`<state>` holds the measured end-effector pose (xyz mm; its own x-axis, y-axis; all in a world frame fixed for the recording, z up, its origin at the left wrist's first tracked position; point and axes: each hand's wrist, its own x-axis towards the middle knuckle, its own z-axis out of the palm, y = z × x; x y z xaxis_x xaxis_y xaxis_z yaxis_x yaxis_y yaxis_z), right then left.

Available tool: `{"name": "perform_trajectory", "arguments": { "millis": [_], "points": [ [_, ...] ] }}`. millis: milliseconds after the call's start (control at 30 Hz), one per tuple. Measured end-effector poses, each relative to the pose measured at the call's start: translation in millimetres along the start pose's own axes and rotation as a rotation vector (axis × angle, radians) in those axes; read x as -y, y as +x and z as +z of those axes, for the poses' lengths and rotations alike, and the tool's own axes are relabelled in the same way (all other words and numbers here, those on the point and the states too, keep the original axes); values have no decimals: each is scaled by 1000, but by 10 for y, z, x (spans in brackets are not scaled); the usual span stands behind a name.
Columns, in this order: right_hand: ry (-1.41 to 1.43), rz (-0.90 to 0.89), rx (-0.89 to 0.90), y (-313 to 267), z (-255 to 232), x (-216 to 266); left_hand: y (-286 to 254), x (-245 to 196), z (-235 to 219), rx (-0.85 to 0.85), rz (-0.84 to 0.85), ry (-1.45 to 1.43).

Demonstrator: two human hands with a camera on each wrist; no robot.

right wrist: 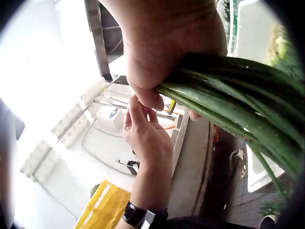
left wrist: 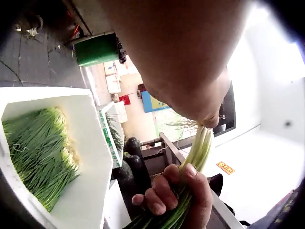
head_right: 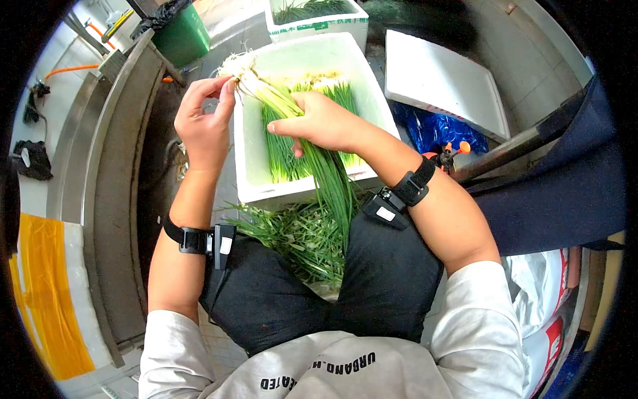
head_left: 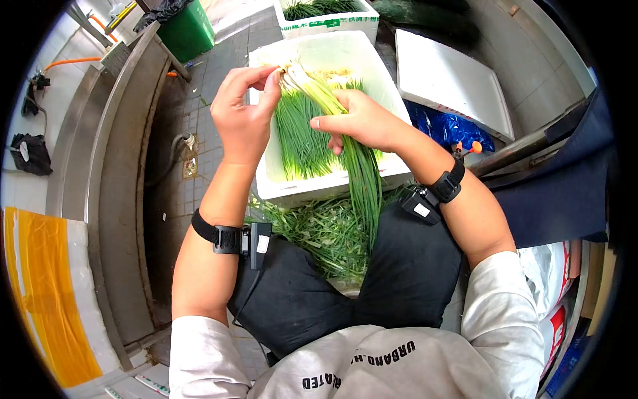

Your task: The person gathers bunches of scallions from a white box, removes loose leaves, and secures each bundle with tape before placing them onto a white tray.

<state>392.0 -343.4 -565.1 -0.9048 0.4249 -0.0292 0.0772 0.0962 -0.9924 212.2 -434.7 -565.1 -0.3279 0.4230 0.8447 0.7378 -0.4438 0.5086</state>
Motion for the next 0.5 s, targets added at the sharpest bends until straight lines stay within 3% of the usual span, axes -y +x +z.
{"name": "perform_trajectory", "arguments": {
  "millis": [33,100,200,500],
  "points": [
    [2,-3,-1,2,-4,-7,-18,22,6,2,2,1],
    [8,4,22,16,-13,-17,-43,58,17,-11,-196,-184],
    [49,8,29,40,-9,-29,-56,72,0,30,-322,-313],
    [182,2,117,34,-87,-94,-81,-7,54,-28,-503,-493]
  ]
}}
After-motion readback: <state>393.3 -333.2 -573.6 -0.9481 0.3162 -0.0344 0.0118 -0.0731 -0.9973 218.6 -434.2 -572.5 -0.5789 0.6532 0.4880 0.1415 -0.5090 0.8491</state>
